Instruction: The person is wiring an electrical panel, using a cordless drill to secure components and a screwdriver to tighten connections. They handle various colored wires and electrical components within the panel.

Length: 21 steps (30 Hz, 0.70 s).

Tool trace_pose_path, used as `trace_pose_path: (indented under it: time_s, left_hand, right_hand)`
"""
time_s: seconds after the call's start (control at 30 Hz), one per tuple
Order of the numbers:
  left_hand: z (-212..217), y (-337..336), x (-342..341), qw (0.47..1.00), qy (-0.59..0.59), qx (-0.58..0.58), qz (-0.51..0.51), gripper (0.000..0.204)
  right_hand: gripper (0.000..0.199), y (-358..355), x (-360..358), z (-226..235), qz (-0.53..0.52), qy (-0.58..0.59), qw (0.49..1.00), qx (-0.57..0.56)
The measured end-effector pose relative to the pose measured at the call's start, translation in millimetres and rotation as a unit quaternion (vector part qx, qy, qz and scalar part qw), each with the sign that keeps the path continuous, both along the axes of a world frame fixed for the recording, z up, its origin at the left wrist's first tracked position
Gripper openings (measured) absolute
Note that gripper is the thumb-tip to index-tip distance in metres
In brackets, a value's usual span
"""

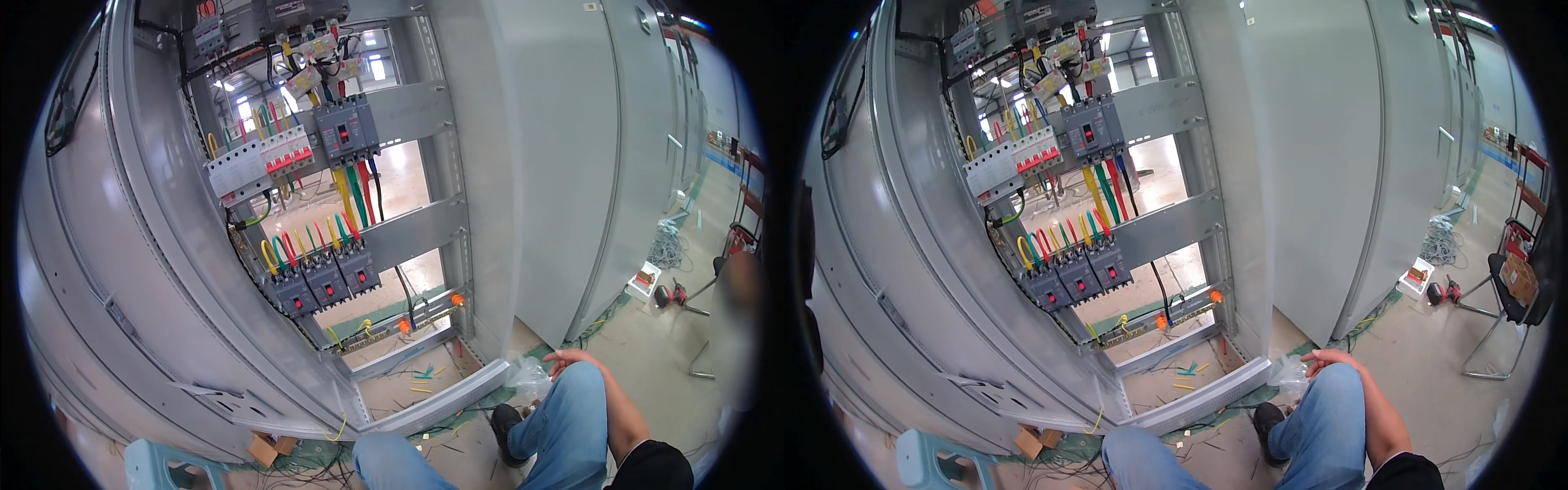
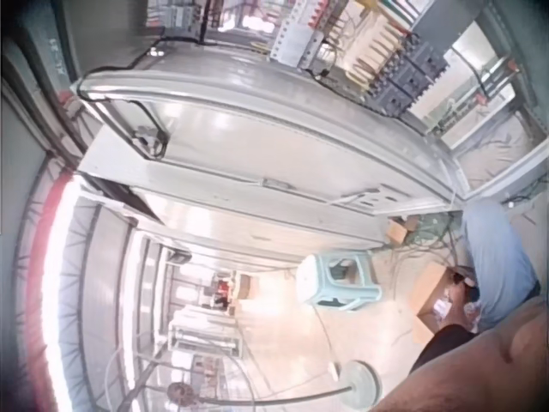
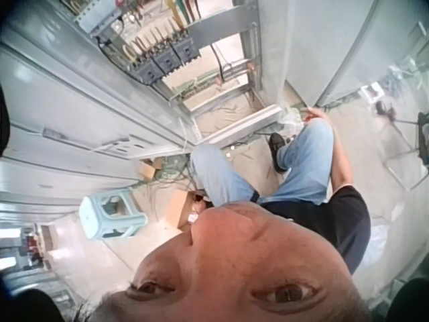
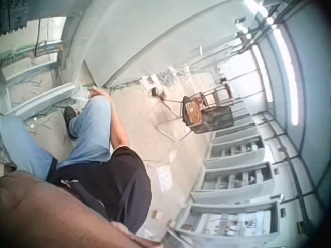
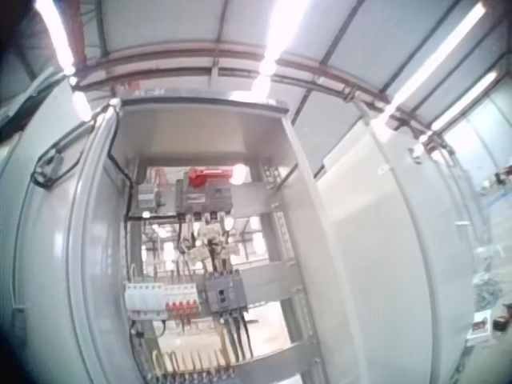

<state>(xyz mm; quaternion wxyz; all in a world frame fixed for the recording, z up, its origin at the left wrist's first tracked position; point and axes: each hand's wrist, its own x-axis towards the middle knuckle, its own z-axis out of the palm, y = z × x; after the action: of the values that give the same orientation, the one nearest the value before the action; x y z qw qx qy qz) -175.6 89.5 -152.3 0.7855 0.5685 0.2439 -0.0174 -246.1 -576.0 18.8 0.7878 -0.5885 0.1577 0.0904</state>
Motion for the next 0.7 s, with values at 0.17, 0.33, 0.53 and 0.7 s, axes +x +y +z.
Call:
trace_pose_path:
  time_s: [0.17, 0.33, 0.53, 0.7]
  left_hand:
    - [1, 10, -12, 0.999, 0.000, -0.052, 0.006, 0.052]
    - [-4, 24, -28, 0.994, -0.001, -0.109, 0.025, 0.052]
    - [-9, 44, -47, 0.984, -0.006, -0.172, 0.045, 0.052]
    - [-11, 56, -56, 0.974, -0.016, -0.217, 0.061, 0.051]
  right_hand:
    - [0.060, -1, 15, 1, 0.002, 0.011, 1.000, -0.002]
    - [0.063, 12, 33, 12, 0.020, 0.017, 0.997, -0.070]
    - [0.069, 24, 54, 8, 0.042, 0.000, 0.996, -0.079]
    - [0.068, 23, 70, -1, 0.052, -0.002, 0.996, -0.074]
